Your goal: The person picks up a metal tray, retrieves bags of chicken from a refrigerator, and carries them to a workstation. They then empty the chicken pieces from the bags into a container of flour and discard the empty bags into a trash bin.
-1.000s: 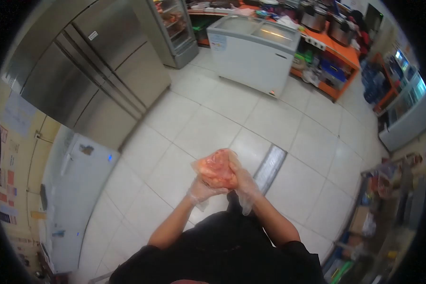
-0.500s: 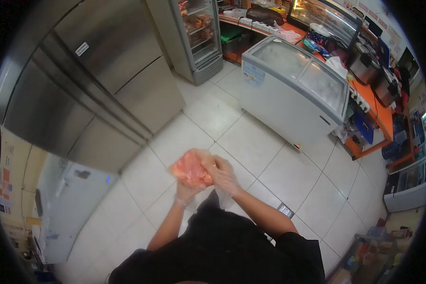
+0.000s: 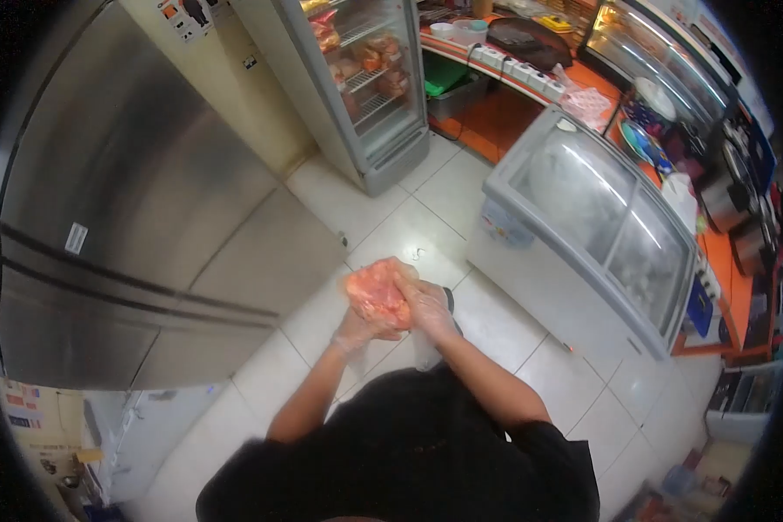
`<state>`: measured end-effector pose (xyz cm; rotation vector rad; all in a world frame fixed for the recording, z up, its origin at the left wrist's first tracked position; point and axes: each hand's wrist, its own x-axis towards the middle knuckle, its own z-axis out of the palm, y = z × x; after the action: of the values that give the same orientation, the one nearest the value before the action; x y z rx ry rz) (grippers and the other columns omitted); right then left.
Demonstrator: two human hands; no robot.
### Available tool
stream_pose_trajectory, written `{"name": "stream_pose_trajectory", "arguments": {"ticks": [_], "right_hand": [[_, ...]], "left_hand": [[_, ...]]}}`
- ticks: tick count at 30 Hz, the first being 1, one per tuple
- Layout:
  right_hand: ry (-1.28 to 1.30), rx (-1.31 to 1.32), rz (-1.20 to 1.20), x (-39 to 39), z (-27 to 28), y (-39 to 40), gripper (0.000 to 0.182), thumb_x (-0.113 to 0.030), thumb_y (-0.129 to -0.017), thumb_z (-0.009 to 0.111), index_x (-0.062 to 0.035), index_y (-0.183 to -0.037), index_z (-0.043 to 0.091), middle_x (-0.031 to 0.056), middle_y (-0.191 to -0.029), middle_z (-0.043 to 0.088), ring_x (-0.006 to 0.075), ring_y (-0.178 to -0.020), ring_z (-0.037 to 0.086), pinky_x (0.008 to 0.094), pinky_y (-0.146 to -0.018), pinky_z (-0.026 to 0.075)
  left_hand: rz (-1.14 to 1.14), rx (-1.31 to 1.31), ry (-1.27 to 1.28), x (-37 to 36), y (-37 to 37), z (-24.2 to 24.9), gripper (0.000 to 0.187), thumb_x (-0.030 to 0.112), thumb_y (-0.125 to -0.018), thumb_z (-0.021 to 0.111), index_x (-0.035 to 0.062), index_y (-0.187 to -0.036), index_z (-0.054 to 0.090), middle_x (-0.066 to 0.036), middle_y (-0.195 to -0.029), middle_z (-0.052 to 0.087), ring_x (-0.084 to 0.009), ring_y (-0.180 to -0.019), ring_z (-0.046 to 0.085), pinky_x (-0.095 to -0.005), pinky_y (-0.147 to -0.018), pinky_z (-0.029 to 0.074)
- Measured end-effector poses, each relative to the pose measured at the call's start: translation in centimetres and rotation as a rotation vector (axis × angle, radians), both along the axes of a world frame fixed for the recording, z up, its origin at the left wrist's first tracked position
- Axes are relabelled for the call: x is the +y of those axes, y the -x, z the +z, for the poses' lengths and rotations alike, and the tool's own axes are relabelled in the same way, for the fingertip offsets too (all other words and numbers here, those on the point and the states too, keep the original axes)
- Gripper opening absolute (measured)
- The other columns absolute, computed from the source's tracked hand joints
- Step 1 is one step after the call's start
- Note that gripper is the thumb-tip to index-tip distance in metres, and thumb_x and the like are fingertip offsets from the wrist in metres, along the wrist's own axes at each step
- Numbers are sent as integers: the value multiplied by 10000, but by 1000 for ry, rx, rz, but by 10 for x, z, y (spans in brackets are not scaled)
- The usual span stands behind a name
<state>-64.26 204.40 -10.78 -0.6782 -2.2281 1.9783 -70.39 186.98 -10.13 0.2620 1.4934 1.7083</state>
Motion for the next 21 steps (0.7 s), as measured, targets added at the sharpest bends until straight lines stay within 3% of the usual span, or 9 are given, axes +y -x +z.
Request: {"name": "stream_pose_trajectory", "arguments": {"ticks": [2,4,5,6,8,10,14,18,21], "right_hand": [[-29,-259,237,37,29,72,698,-643,-931,498,-3,-1160,661,153,-1023,683,255,-938,636,377,-876,482],[-13,-231,365,69,24,140,704,-646,-931,492,-9,-1186,649,137,-1020,678,246,-909,634,375,-853,486],[-7,-206,472,84,19,178,710,-650,-932,486,-15,-1211,636,122,-1017,673,237,-881,632,372,-830,490],[-4,-204,488,99,8,218,710,-650,-932,486,-15,-1211,636,122,-1017,673,237,-881,632,372,-830,490],[338,-153,366,128,-14,291,637,-599,-945,503,-41,-1218,641,88,-987,665,184,-821,615,347,-777,493],[353,-150,287,159,-12,366,518,-508,-957,552,-53,-1176,669,67,-951,664,129,-783,587,318,-741,492],[-249,174,327,217,-55,539,321,-281,-931,598,-84,-1164,697,84,-1087,717,190,-933,661,324,-861,516],[-652,193,225,217,-3,684,341,-129,-877,534,-104,-1175,698,149,-1227,671,273,-1153,633,362,-991,486],[-709,365,111,199,12,770,355,-123,-850,494,-146,-1119,724,152,-1116,697,341,-1037,652,429,-923,507]], "left_hand": [[22,-115,132,27,49,5,669,245,-779,822,65,-1331,490,-83,-1217,605,-209,-1112,619,-374,-861,571],[277,-215,-134,39,93,-5,610,197,-828,783,67,-1331,463,-90,-1161,623,-222,-946,681,-358,-661,622],[264,-235,-239,43,121,-19,567,177,-850,745,58,-1325,457,-109,-1161,610,-236,-907,688,-358,-665,631],[279,-231,-237,48,148,-24,567,177,-850,745,58,-1325,457,-109,-1161,610,-236,-907,688,-358,-665,631],[431,-262,-329,53,189,-34,578,152,-846,742,46,-1335,451,-121,-1169,616,-239,-934,688,-352,-664,638],[448,-274,-354,54,238,-39,621,116,-825,756,40,-1353,440,-125,-1201,612,-241,-959,688,-351,-667,641],[560,-202,-269,65,331,-46,664,56,-776,787,64,-1353,457,-116,-1233,607,-240,-996,682,-335,-669,644],[624,-198,-191,65,439,-102,654,63,-767,798,66,-1335,473,-107,-1218,610,-233,-1002,677,-337,-676,641],[651,-204,-111,64,485,-104,650,63,-762,803,60,-1325,478,-107,-1207,613,-233,-988,679,-338,-678,637]]}}
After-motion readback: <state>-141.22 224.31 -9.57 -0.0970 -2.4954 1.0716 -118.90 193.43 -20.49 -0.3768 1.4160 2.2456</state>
